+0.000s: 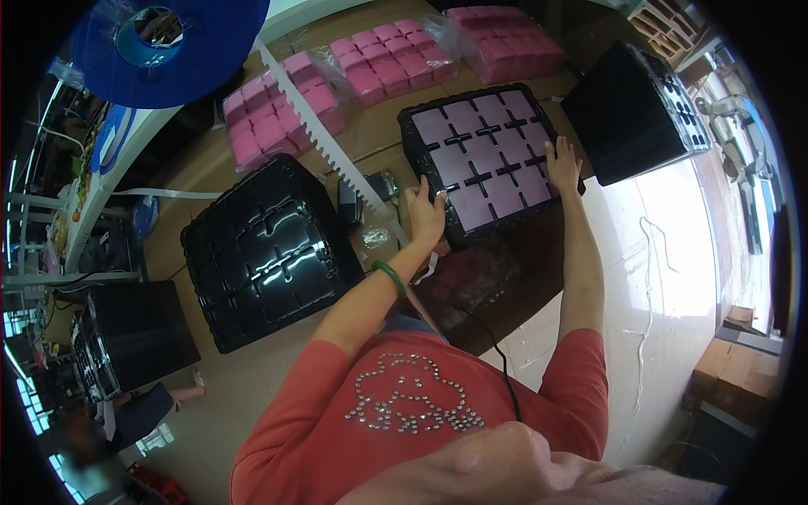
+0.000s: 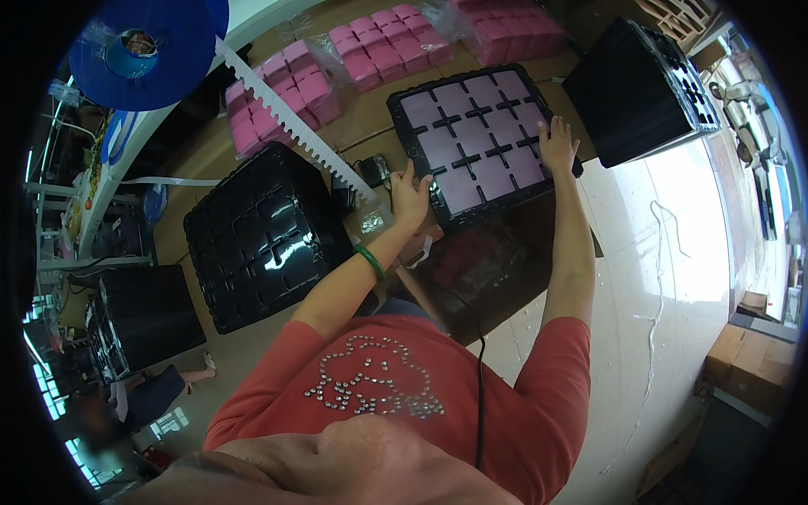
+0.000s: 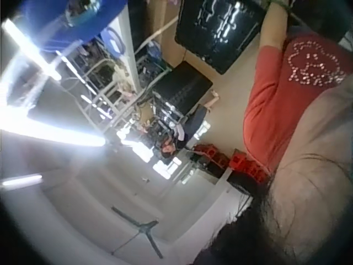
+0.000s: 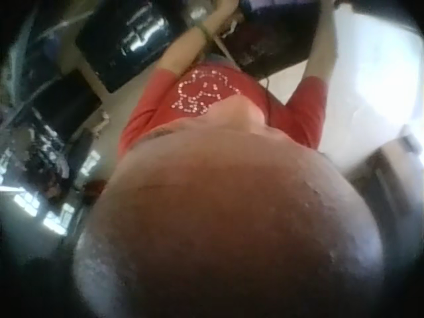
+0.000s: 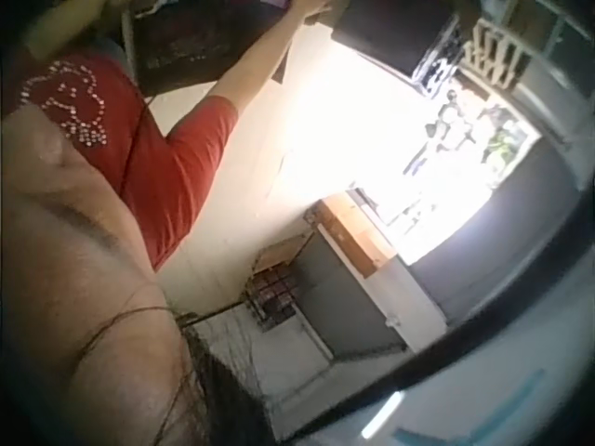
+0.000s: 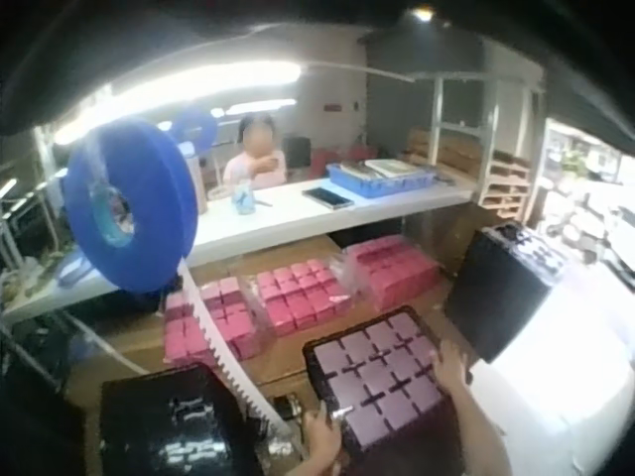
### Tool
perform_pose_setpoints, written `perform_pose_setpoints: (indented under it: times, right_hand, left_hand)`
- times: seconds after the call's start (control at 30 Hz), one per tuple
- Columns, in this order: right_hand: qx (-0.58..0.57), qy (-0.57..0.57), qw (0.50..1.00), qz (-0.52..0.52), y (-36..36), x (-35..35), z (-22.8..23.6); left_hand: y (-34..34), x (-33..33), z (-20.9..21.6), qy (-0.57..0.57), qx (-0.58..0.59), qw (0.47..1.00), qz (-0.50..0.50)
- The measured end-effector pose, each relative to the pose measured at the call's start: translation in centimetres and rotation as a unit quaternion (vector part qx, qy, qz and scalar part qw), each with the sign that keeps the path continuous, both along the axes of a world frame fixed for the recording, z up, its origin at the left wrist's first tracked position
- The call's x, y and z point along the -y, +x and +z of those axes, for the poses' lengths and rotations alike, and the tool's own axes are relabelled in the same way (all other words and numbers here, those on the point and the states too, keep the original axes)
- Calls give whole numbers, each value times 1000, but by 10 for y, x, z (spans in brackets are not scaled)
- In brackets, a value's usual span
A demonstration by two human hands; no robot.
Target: The person places white component strips into black trays, then secures them with pink foam sheets by hand.
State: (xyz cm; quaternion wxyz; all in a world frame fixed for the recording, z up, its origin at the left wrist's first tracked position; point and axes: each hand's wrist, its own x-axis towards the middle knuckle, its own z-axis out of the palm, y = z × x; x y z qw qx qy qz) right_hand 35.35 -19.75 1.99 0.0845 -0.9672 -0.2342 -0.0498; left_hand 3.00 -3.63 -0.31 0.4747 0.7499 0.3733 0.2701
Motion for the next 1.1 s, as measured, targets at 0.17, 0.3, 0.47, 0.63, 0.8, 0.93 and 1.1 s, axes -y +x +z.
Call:
perform_pose_setpoints:
  times: [0.17,0.3,0.47,0.63,0.8,0.93,1.1]
  right_hand:
    - [20,-25,999,-13,-3,-10,3]
    - [10,-19,1000,7,0,-2,-1]
    - [61,99,993,8,1,20,-9]
    - [66,198,977,43,-33,52,1]
    - [63,143,985,75,-59,83,-8]
    - [90,-31,988,118,-77,75,12]
    - [179,-34,978,104,-49,35,17]
  left_hand:
    - [2,13,-8,-9,5,1000,-6]
    - [-1,17,-2,-15,-3,1000,-4]
    - [-18,30,26,246,39,967,-51]
    - [-19,34,17,437,11,867,-240]
    - [-11,30,22,460,41,826,-324]
    - [-17,27,19,453,-9,822,-345]
    - [0,2,33,405,56,865,-289]
